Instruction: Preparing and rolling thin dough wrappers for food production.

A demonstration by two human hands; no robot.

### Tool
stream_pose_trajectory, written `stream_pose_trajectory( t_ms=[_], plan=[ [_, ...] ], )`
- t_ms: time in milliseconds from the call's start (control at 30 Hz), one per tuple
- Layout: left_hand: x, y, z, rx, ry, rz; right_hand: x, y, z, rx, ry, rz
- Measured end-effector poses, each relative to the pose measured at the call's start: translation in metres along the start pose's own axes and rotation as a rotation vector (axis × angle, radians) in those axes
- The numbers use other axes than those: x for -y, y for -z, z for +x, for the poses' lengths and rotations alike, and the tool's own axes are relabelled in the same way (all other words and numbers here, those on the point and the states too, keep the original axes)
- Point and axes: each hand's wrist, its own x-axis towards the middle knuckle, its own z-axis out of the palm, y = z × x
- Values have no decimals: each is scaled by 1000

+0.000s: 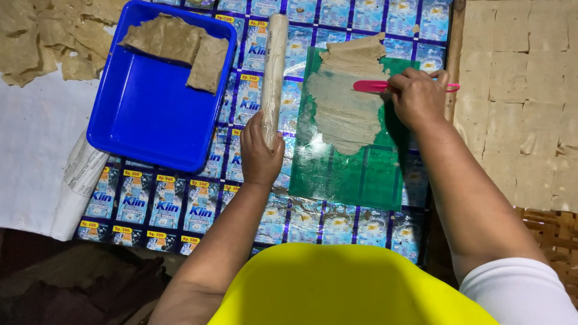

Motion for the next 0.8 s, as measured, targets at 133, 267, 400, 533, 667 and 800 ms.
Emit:
stream_pose_trajectory(
  t_ms=[133,267,400,533,667,800],
  plan=[
    [-1,0,0,-2,1,-1,12,-9,9,13,-1,17],
    [0,0,0,-9,4,-1,31,-14,19,-22,17,77],
    [1,0,0,-16,-7,-2,51,-18,32,-48,33,147],
    [1,0,1,-17,-6,-4,69,-26,42,-39,24,192],
    [2,1,0,-12,-10,-7,67,-19,36,-13,9,163],
    [1,1,1,-9,-3,-29,46,-4,1,-19,-233,309]
  ],
)
